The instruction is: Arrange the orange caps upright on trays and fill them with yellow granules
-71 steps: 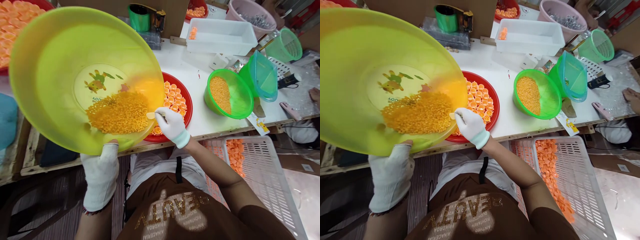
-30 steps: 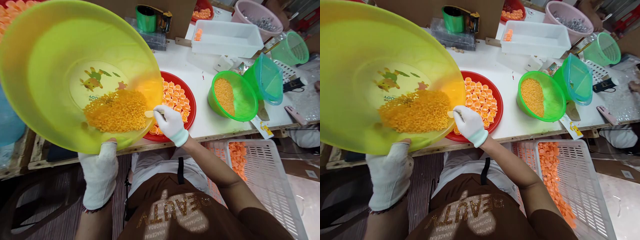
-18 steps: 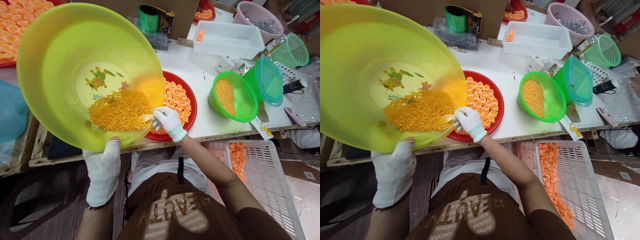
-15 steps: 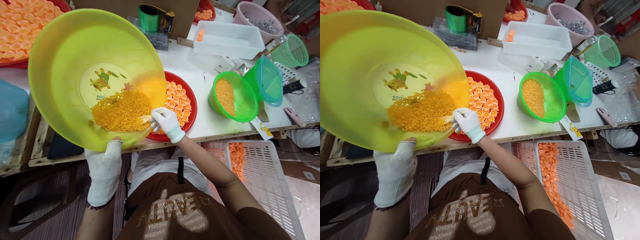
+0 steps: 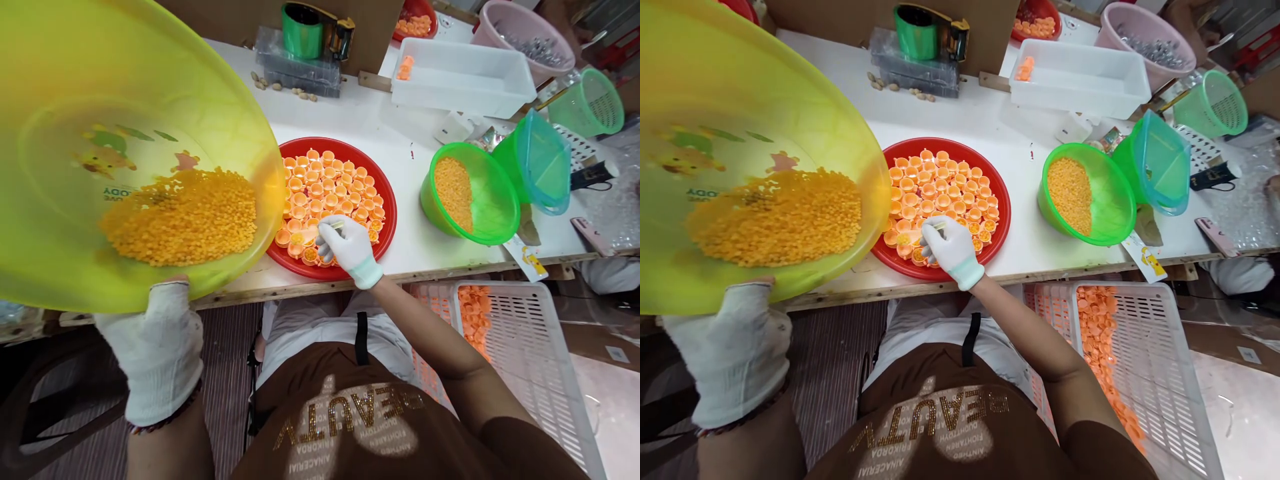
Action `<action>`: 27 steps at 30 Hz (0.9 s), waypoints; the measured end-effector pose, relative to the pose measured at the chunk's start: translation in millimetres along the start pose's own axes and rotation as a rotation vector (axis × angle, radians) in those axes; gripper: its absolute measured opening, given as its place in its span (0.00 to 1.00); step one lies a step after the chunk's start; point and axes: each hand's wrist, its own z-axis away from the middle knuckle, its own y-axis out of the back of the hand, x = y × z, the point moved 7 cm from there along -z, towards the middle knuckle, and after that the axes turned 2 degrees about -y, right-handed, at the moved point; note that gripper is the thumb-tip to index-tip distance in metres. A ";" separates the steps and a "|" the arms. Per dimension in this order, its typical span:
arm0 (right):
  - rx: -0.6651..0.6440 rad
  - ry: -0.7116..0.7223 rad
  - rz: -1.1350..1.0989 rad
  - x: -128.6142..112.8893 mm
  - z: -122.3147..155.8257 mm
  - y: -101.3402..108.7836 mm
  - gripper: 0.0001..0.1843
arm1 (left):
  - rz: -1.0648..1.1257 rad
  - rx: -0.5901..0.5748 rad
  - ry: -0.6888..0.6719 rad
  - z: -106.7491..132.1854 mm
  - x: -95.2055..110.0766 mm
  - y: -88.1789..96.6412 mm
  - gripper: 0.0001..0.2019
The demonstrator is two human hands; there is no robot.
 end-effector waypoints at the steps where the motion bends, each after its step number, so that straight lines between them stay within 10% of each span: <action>1: 0.003 0.108 0.110 -2.9 2.1 -0.5 0.06 | 0.010 0.007 -0.006 -1.2 -0.7 1.4 0.30; 6: -0.059 0.702 0.643 -24.9 27.2 -18.2 0.11 | 0.022 0.048 0.031 -1.9 -2.4 2.5 0.30; 10: 0.062 0.858 0.591 -49.4 36.7 -11.5 0.12 | 0.036 0.004 0.054 2.8 4.5 -7.0 0.25; 22: -0.050 -0.048 -0.010 -17.6 -14.0 -27.0 0.04 | 0.080 -0.178 0.163 25.1 -1.8 -38.6 0.18; 27: -0.020 -0.128 -0.234 -11.8 -14.0 -12.9 0.07 | 0.080 -0.175 0.133 22.3 -0.9 -35.9 0.17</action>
